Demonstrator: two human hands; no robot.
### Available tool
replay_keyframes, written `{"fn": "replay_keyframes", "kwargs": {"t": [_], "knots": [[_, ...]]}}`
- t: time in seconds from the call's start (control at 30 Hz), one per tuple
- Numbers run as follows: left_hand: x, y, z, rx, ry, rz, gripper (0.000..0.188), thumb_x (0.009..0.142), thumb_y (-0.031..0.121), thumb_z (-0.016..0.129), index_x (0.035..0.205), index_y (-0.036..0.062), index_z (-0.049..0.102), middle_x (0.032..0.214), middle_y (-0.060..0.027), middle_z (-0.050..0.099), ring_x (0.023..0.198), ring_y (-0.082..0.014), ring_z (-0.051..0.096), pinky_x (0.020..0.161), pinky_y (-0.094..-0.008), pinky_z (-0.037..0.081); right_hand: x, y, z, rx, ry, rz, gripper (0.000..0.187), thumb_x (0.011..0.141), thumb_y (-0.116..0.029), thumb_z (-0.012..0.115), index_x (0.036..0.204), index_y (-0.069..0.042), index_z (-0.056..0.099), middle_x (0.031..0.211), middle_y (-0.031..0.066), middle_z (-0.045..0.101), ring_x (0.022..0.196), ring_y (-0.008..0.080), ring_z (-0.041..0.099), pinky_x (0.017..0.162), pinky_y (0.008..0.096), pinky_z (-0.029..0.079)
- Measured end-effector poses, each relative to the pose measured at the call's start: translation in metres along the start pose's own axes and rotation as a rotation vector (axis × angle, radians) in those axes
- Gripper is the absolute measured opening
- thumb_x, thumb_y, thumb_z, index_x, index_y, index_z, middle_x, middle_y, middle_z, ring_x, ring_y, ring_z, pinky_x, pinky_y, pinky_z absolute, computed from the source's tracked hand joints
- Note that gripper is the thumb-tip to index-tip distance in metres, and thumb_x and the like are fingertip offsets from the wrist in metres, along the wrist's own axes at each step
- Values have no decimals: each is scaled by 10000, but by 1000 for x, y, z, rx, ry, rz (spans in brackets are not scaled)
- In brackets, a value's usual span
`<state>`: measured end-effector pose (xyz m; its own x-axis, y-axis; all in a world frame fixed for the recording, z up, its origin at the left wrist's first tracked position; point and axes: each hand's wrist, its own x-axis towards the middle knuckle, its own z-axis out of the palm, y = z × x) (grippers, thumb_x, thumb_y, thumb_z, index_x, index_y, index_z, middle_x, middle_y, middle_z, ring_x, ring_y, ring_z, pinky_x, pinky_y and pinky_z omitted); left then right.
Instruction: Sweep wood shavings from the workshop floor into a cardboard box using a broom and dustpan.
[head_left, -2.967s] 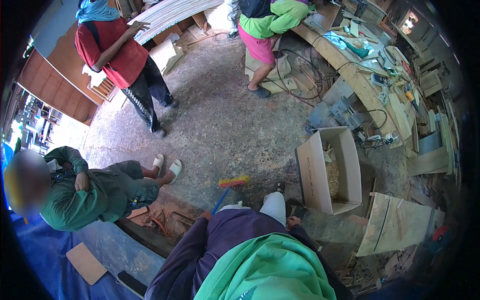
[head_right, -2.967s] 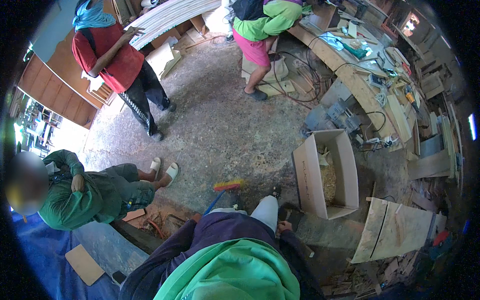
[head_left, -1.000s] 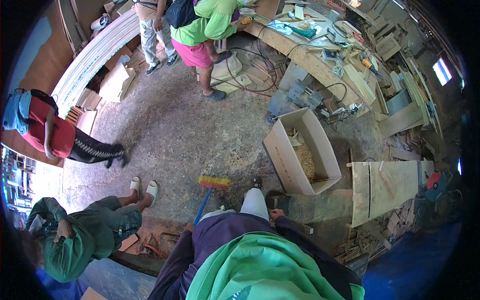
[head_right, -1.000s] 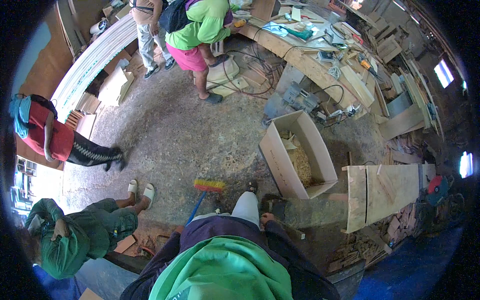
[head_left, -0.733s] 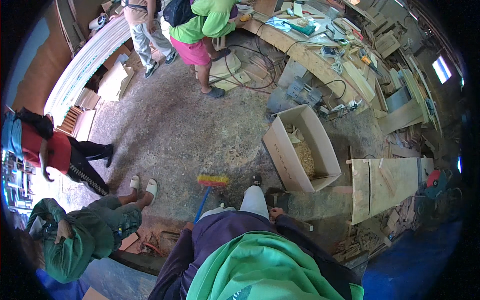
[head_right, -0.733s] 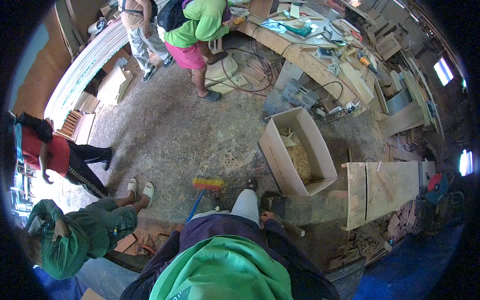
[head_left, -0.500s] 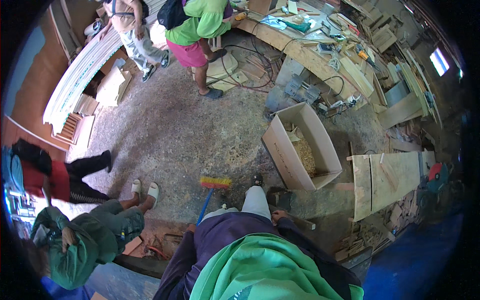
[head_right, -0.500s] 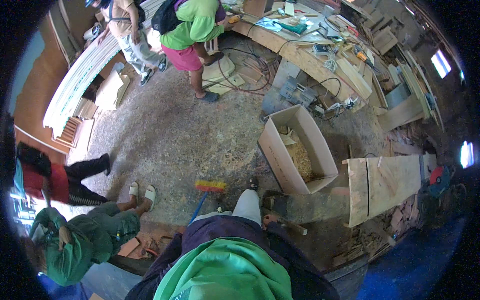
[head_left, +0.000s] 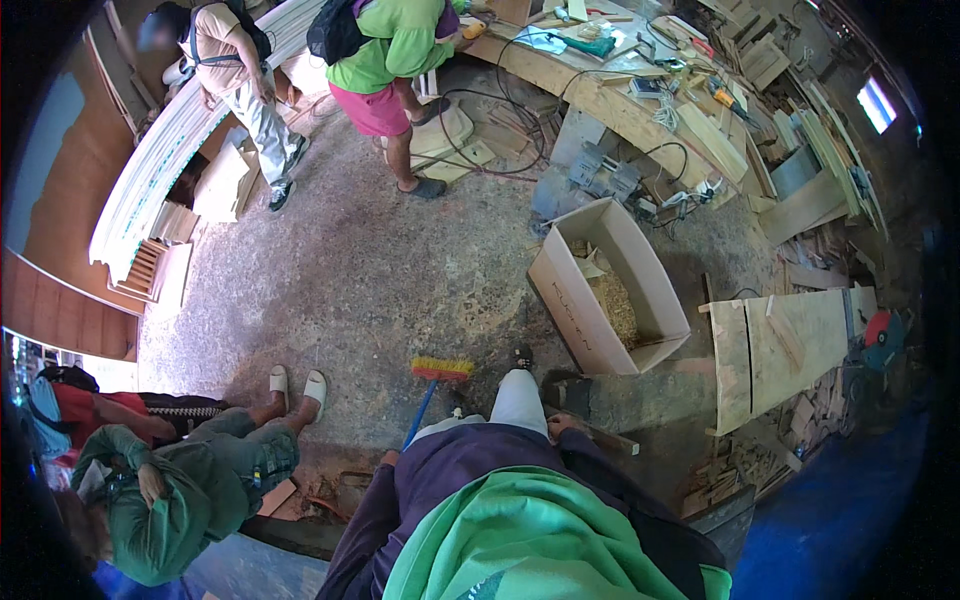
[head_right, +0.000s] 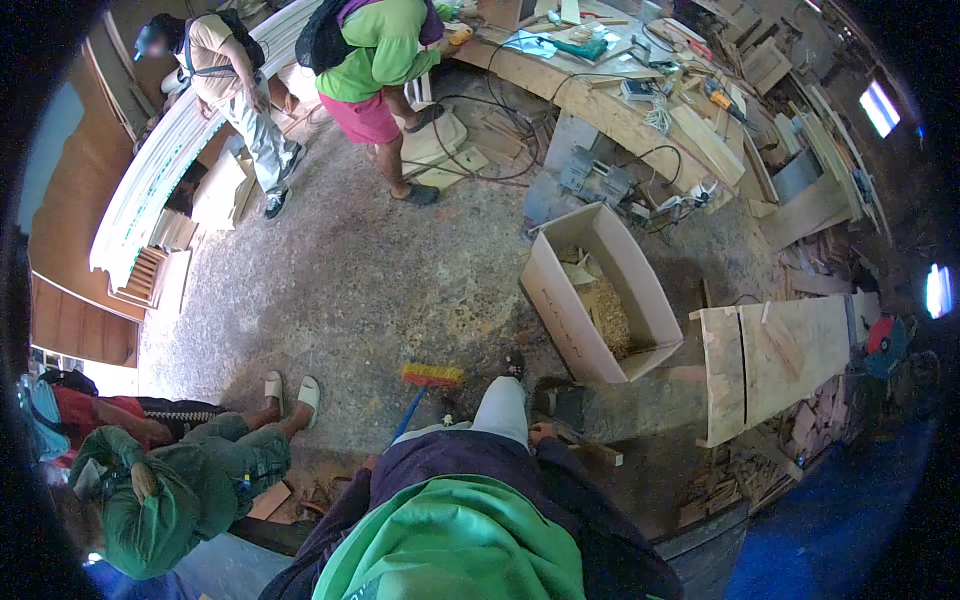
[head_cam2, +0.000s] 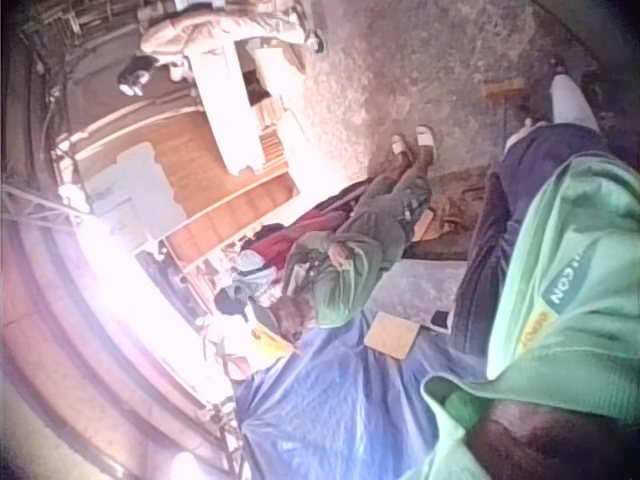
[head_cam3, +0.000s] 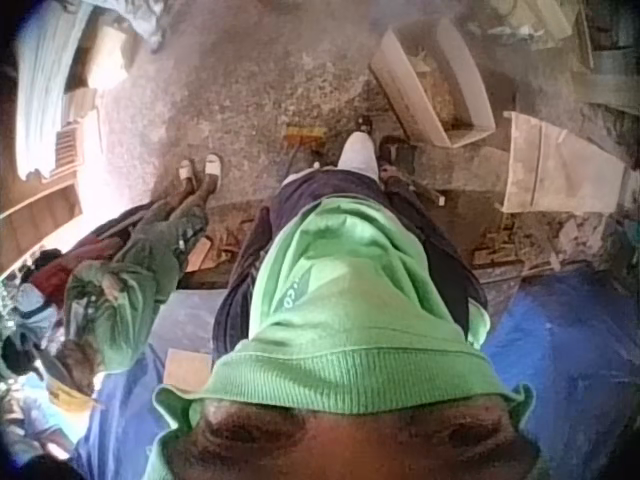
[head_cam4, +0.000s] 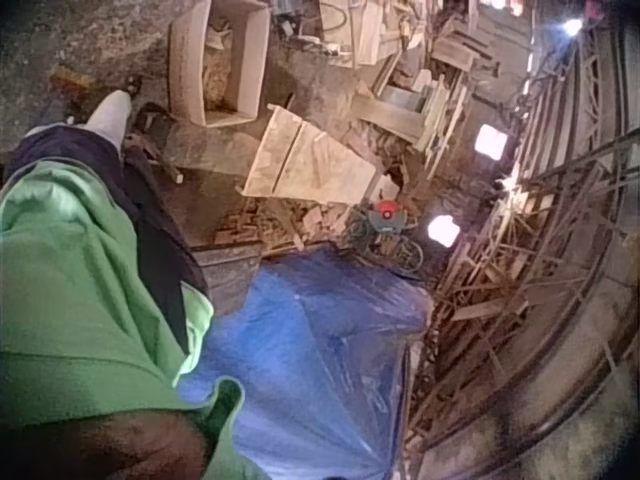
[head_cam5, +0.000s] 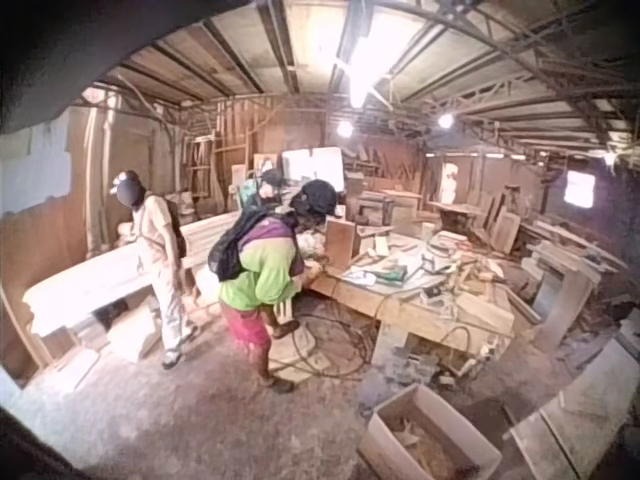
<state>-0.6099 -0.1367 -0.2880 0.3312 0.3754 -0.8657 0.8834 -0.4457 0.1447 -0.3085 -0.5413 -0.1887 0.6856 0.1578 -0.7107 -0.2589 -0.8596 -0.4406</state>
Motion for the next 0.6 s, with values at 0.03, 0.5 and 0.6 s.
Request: {"fn": "replay_keyframes", "kwargs": {"t": [0.03, 0.5, 0.6], "knots": [[-6, 3, -2, -20, 7, -12, 437, 694, 389, 523, 909, 11, 551, 991, -209, 530, 941, -352, 502, 763, -396, 417, 1, 0, 0, -2, -21, -12, 262, 681, -205, 534, 892, -72, 612, 878, 112, 592, 768, 233, 569, 677, 325, 465], [-21, 13, -10, 5, 23, 106, 380, 711, 372, 525, 834, 17, 586, 873, -205, 570, 848, -307, 554, 660, -399, 428, 14, 10, 6, -36, 68, -51, 242, 669, -195, 553, 857, -60, 625, 774, 112, 610, 698, 243, 587, 664, 322, 467], [-24, 13, -11, -41, 23, 99, 387, 704, 370, 536, 828, 7, 585, 869, -206, 572, 848, -293, 556, 655, -396, 429, 14, 9, 6, -54, 44, -19, 256, 667, -212, 545, 858, -63, 625, 794, 109, 610, 711, 237, 585, 674, 316, 464]]}}
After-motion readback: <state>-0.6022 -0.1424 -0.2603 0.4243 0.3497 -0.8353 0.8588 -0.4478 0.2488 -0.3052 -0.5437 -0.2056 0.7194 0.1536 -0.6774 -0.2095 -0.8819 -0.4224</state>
